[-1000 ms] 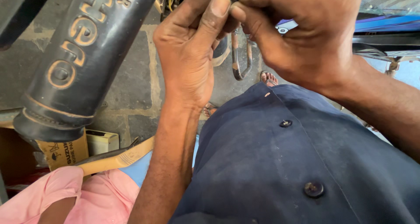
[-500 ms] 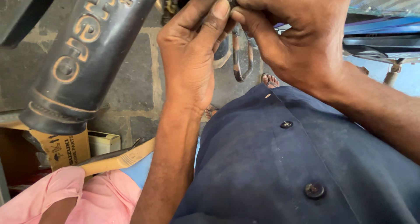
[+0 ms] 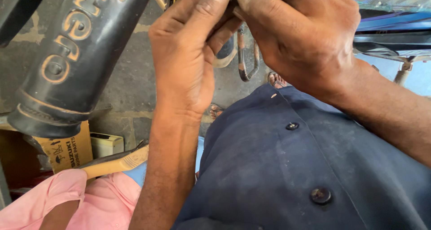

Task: The person manipulates a small electrical connector attached to wires on a motorcycle handlebar. They repeatedly open and close the connector housing, adjusting the internal contacts by hand. The task involves precise finger movements to align and secure the connector components.

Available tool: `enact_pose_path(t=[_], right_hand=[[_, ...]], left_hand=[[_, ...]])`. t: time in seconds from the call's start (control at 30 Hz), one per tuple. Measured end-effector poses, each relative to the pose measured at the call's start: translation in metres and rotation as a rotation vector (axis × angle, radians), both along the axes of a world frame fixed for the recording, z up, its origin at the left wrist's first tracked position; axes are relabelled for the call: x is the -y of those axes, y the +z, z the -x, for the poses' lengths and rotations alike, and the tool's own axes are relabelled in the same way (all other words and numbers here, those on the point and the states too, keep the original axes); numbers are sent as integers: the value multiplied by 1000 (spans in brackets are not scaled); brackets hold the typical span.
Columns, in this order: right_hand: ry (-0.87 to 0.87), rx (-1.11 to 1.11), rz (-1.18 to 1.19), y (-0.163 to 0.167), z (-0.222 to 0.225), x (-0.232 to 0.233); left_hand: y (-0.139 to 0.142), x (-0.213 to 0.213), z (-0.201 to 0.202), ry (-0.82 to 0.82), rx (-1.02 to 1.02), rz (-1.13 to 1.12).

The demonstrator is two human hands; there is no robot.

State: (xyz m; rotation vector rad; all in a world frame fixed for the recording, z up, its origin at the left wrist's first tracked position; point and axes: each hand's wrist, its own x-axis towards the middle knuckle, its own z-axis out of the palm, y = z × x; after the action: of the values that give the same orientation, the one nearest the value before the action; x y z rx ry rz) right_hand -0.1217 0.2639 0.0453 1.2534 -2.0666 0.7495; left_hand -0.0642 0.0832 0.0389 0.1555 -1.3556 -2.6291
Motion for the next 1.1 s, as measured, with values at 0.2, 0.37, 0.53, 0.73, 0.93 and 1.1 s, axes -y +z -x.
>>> enact_pose_path(t=[0.2,0.37,0.53,0.73,0.93,1.1], right_hand=[[-5,-60,-11,-1,-1,-1],[2,-72,-14,0,4,0],[18,-71,15,2,7,-3],[68,-44,46,2,12,-13],[49,-139,38,-3,15,-12],[42,-185,37,-3,12,-10]], left_hand=[[1,2,-1,-47,14,54],[6,-2,-4,-7,-6,70],[7,-5,-4,7,-52,51],[2,-13,-4,83,-108,121],[-2,-12,0,120,-131,321],[-3,-11,-5,45,-109,225]])
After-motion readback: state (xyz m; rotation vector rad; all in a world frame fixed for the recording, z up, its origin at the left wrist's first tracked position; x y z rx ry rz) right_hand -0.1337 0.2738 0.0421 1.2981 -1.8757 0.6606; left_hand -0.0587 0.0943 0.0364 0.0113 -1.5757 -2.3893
